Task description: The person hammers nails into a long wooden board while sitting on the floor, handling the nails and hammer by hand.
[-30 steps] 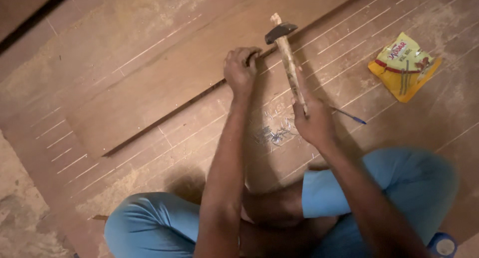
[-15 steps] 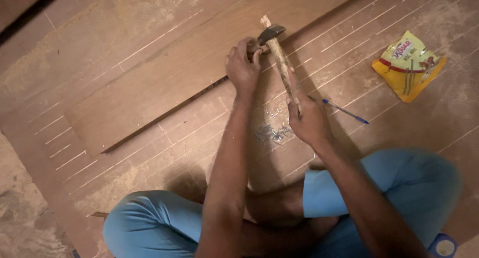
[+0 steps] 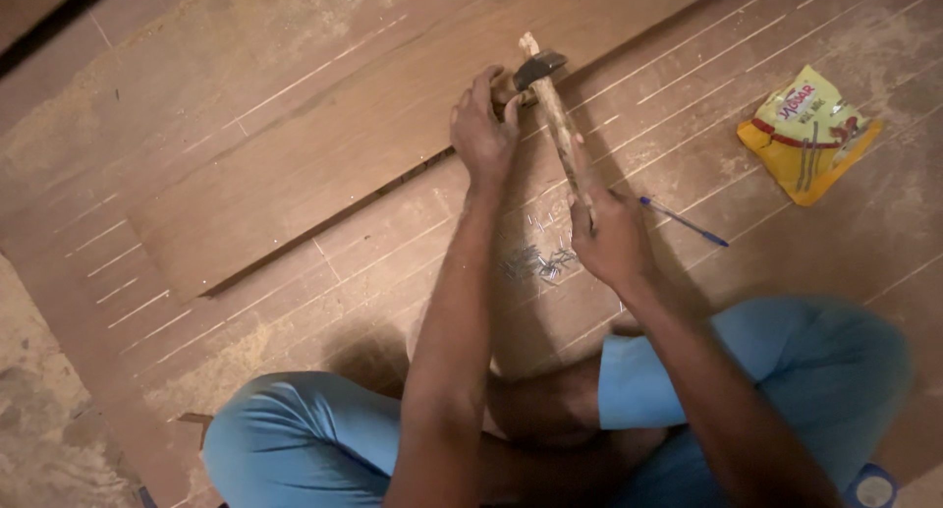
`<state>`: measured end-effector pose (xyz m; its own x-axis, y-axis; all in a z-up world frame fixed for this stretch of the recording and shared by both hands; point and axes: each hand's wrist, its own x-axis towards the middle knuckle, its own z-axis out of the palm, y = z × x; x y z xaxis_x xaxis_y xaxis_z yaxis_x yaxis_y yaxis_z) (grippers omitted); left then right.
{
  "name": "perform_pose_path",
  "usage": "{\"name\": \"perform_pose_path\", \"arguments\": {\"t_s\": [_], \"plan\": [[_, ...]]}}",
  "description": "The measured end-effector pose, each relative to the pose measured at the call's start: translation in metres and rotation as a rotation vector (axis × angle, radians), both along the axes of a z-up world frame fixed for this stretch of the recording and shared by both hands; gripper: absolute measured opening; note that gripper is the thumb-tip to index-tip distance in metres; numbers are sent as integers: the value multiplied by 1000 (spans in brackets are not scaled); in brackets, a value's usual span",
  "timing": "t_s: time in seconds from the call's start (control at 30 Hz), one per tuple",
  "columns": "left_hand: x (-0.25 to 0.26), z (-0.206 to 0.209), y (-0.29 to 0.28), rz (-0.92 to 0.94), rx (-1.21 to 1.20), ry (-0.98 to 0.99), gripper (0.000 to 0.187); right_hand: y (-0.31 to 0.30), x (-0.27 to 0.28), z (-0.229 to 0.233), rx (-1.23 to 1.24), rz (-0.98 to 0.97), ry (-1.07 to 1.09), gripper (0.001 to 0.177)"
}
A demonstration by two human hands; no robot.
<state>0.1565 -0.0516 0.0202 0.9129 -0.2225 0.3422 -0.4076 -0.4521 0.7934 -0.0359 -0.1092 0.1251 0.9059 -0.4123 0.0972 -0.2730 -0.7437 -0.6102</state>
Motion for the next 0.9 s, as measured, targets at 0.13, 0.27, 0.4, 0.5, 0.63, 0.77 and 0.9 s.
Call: {"name": "perform_pose_path", "arguments": {"t_s": [0.13,0.27,0.4,0.5,0.63,0.77,0.9], "plan": [[1,-7,-1,-5,-41,-70,53,0,0,-1,6,-1,47,78],[3,-10,-2,-23,-23,-19,57,-2,2,2,-14,-26,99,78],[1,-13,-1,-23,-52,-33,60,-1,-3,2,-148,-7,21,75],[1,-8,-1,0,43,11,65,-3,3,-4,-116,3,136,76],[5,4,8,-154,-50,238,77,-6,-3,6,-24,-65,88,71],[45,33,49,-470,402,63,108,-8,-18,38,-10,1,-108,69],[59,36,70,-581,818,-114,124,-1,-17,39,-152,96,-277,69]]}}
